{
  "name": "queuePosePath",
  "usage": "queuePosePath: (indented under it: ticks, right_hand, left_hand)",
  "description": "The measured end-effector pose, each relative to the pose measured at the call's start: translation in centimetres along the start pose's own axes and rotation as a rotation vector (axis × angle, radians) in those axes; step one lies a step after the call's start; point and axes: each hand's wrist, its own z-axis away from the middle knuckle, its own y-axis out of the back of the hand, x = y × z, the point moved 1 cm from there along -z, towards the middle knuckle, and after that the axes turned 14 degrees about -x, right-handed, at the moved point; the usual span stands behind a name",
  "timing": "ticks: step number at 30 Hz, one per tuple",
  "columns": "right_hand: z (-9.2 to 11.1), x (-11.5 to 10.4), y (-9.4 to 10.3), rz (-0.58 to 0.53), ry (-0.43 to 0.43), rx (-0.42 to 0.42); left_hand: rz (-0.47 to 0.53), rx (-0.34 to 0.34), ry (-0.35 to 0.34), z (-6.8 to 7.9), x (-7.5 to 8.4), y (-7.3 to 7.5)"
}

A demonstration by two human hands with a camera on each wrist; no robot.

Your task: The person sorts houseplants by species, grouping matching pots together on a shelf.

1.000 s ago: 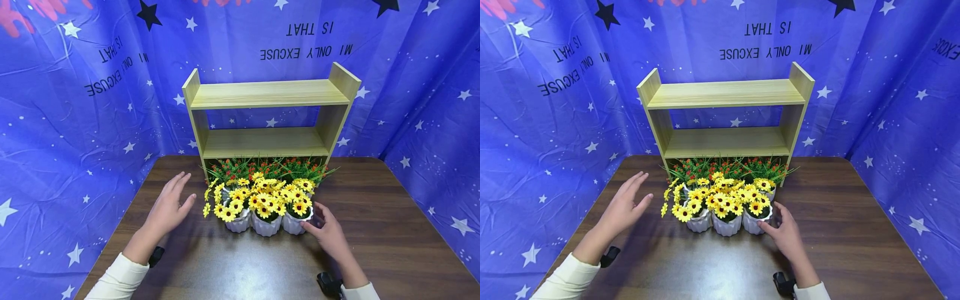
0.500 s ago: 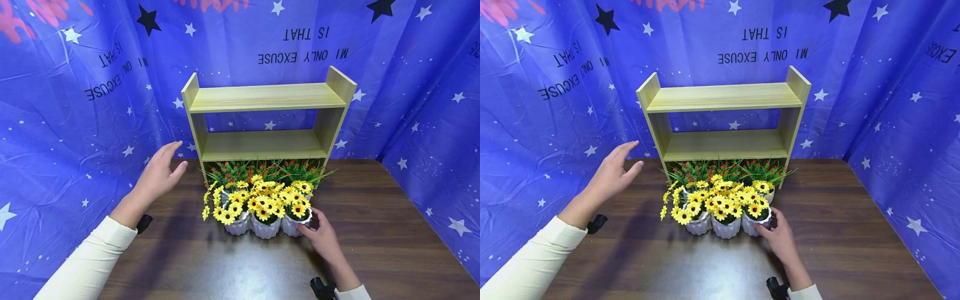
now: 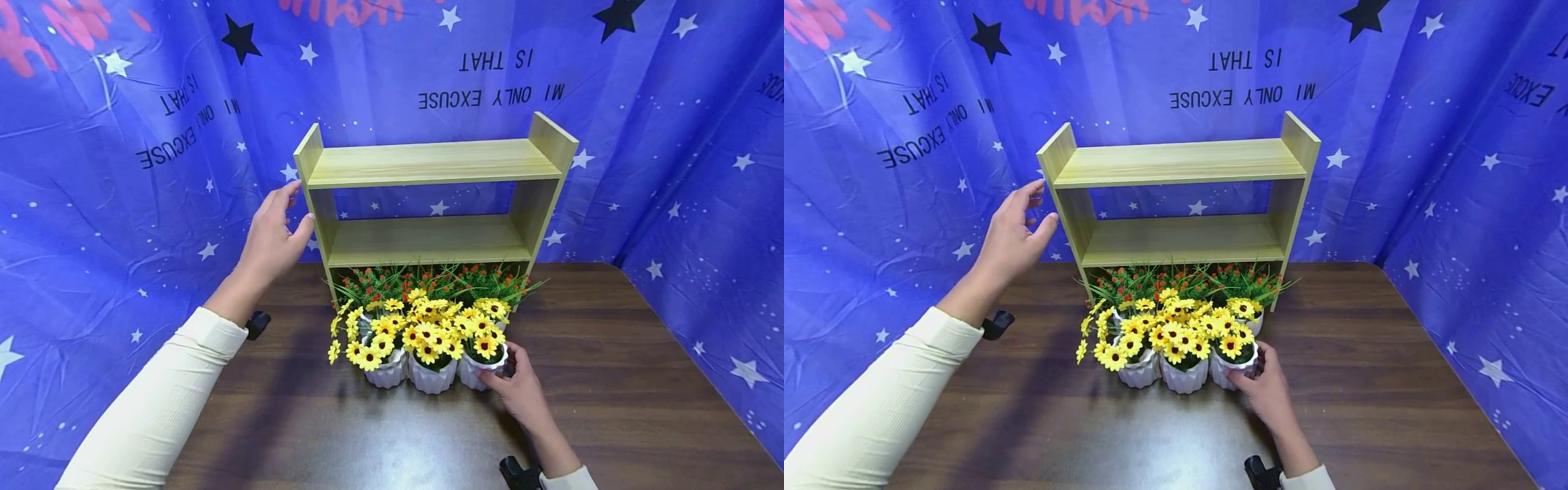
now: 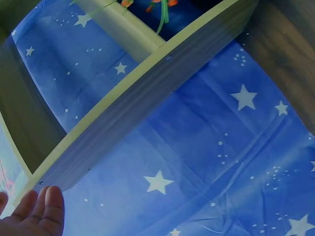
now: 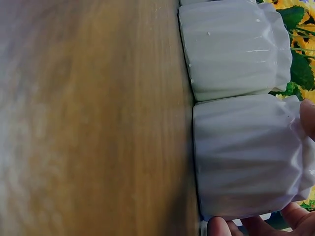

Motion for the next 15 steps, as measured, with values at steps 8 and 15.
queuePosePath:
  ticks: [8,15]
  right_hand:
    - [0.0,0.0,-0.5,-0.008,-0.024,0.026]
    - [-0.1,-0.3,-0.6,0.004,-0.033,0.045]
  left_hand:
    - [0.011,0.082,0.018,-2.9,0.5,0.9]
    - [0.007,0.089,0.061,-4.3,0.5,0.9]
